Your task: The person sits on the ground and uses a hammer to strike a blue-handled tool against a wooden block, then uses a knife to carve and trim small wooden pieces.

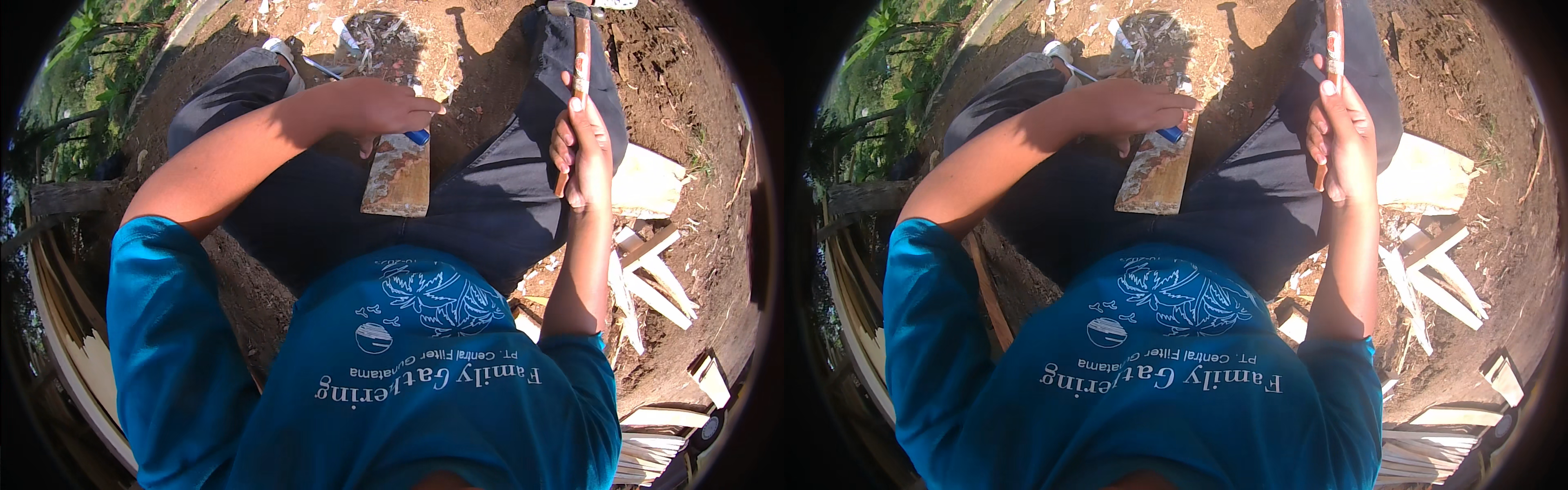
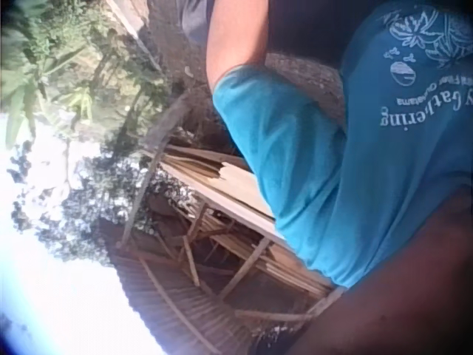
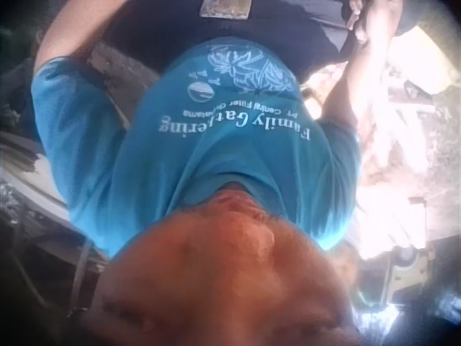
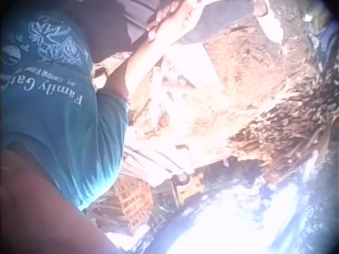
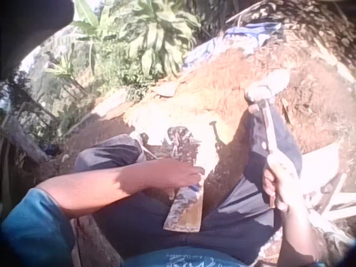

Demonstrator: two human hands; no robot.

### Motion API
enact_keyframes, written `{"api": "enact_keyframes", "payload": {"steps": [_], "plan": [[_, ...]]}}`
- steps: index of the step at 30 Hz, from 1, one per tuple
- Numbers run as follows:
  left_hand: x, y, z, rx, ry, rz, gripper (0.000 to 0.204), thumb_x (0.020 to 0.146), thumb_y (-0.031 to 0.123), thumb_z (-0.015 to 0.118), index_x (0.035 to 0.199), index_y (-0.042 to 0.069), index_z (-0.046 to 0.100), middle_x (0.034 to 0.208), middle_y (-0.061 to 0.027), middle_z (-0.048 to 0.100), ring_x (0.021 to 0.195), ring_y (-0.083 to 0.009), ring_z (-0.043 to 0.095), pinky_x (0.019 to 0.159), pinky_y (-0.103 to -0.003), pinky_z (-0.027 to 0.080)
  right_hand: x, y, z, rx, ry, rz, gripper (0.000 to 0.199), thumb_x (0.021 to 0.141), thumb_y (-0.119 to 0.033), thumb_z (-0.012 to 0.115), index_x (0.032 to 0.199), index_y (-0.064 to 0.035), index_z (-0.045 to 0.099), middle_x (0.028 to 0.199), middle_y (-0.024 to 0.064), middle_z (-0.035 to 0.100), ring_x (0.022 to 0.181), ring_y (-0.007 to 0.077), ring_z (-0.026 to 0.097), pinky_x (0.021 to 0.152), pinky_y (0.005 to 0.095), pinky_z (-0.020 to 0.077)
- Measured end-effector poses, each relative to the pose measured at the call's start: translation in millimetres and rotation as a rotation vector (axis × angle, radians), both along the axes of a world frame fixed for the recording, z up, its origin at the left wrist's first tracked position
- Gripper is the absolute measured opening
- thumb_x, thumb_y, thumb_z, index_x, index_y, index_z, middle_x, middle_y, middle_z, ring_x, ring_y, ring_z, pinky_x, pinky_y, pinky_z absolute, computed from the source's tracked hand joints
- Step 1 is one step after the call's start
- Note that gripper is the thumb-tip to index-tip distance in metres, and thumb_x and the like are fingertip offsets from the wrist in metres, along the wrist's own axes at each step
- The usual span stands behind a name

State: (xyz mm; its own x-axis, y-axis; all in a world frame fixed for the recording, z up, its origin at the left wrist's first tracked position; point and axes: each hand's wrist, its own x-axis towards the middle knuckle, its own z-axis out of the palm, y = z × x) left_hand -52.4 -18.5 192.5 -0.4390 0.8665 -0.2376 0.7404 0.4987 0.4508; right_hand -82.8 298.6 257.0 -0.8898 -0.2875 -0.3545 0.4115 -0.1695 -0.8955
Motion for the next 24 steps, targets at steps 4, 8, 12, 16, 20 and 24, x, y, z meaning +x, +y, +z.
{"api": "enact_keyframes", "payload": {"steps": [4, 8, 12, 16, 20, 24], "plan": [[3, 15, -32, 0.079, -0.123, -0.185, 0.08, 0.055, 0.009, 0.092, 0.125, 0.008, 0.052, 0.158, -0.0067, 0.041, 0.13, -0.0328, 0.053, 0.096, -0.038, 0.059, -8, 2, -9, -0.098, -0.057, 0.003, 0.043, 0.108, -0.022, 0.052, 0.147, -0.0038, 0.048, 0.066, -0.0051, 0.042, 0.046, 0.0006, 0.036, 0.041, 0.0159, 0.0346], [-7, 15, -41, 0.019, -0.249, -0.188, 0.073, 0.057, 0.005, 0.089, 0.122, 0.006, 0.054, 0.141, -0.006, 0.056, 0.134, -0.03, 0.051, 0.091, -0.04, 0.06, -10, 7, -12, -0.151, -0.086, 0.007, 0.044, 0.108, -0.023, 0.053, 0.148, -0.0051, 0.047, 0.066, -0.0052, 0.042, 0.046, 0.0004, 0.036, 0.041, 0.0158, 0.0343], [-18, 20, -26, 0.061, -0.234, -0.221, 0.076, 0.058, 0.003, 0.087, 0.127, 0.005, 0.054, 0.137, -0.0079, 0.058, 0.133, -0.0296, 0.052, 0.096, -0.04, 0.057, -14, 16, -16, -0.279, -0.11, -0.01, 0.042, 0.108, -0.022, 0.052, 0.146, -0.0051, 0.048, 0.067, -0.0039, 0.045, 0.046, 0.0009, 0.037, 0.041, 0.0164, 0.0346], [-15, 34, -11, 0.085, -0.266, -0.206, 0.083, 0.059, 0.002, 0.085, 0.135, 0.005, 0.052, 0.136, -0.012, 0.058, 0.128, -0.0328, 0.055, 0.1, -0.042, 0.053, -9, 20, -3, -0.307, -0.046, -0.17, 0.038, 0.108, -0.023, 0.053, 0.143, -0.009, 0.052, 0.069, -0.0025, 0.048, 0.049, 0.0032, 0.041, 0.043, 0.0188, 0.0378], [-12, 37, -8, 0.117, -0.35, -0.159, 0.083, 0.058, 0.004, 0.086, 0.134, 0.005, 0.054, 0.125, -0.0174, 0.062, 0.122, -0.0372, 0.059, 0.096, -0.043, 0.054, 10, 74, 19, 0.004, 0.158, -0.565, 0.037, 0.105, -0.027, 0.058, 0.137, -0.0093, 0.055, 0.072, -0.0032, 0.051, 0.05, 0.0032, 0.043, 0.045, 0.0204, 0.037], [-11, 38, 0, 0.123, -0.277, -0.125, 0.081, 0.057, 0.004, 0.086, 0.132, 0.004, 0.055, 0.124, -0.0182, 0.062, 0.119, -0.0383, 0.059, 0.1, -0.044, 0.051, 60, 175, -1, 0.505, 0.117, -0.956, 0.028, 0.1, -0.018, 0.061, 0.125, -0.0063, 0.062, 0.079, -0.0015, 0.058, 0.053, 0.0041, 0.045, 0.048, 0.0223, 0.038]]}}
